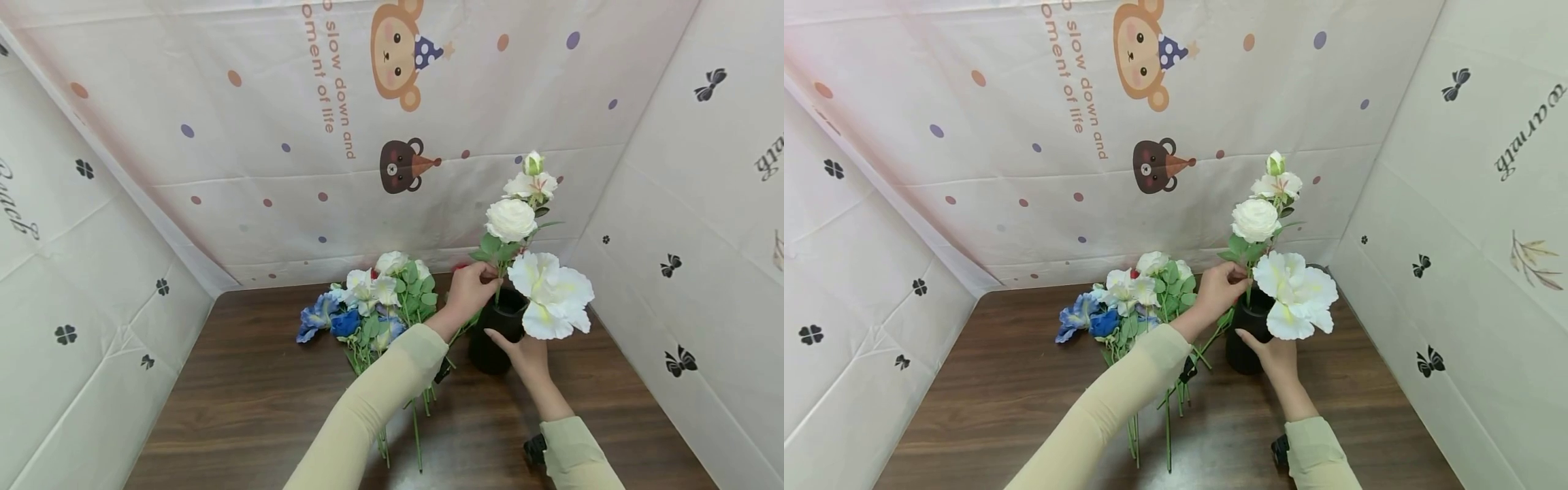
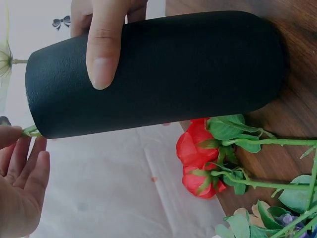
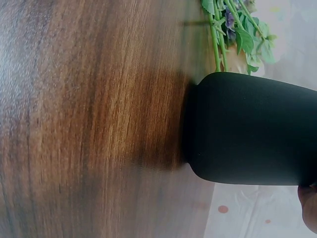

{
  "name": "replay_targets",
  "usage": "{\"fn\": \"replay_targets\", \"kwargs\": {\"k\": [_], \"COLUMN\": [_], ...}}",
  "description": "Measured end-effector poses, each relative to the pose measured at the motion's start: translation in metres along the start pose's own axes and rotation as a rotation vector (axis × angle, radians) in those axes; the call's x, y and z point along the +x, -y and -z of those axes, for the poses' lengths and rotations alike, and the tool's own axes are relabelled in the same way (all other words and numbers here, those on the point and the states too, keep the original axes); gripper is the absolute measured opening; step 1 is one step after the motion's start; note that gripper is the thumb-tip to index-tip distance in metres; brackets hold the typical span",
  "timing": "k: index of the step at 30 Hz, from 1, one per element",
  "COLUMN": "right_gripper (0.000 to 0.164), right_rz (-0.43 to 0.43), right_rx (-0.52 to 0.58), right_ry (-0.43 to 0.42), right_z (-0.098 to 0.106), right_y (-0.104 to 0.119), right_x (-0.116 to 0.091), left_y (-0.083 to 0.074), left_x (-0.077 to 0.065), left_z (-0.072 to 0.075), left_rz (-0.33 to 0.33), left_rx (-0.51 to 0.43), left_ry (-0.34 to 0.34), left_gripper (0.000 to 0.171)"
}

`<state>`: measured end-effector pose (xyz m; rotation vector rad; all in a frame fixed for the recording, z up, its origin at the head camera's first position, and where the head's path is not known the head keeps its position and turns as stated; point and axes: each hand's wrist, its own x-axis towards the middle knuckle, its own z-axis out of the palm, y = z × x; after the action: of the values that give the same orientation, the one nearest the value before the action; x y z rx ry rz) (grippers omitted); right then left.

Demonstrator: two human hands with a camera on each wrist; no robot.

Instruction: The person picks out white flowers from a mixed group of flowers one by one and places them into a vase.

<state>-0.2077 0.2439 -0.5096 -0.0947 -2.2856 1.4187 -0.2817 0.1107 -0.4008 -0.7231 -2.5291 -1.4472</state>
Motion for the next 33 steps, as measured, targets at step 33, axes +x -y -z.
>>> {"fn": "replay_targets", "kwargs": {"k": [33], "right_gripper": [0.113], "right_rz": [-0.029], "right_rx": [-0.009], "right_ry": [-0.007], "right_z": [0.0], "right_y": [0.003], "right_x": [0.0], "left_y": [0.028], "left_x": [-0.009], "left_z": [0.012], "left_rz": [0.0], "left_rx": [0.031], "left_ry": [0.015], "left_gripper": [0.015]}}
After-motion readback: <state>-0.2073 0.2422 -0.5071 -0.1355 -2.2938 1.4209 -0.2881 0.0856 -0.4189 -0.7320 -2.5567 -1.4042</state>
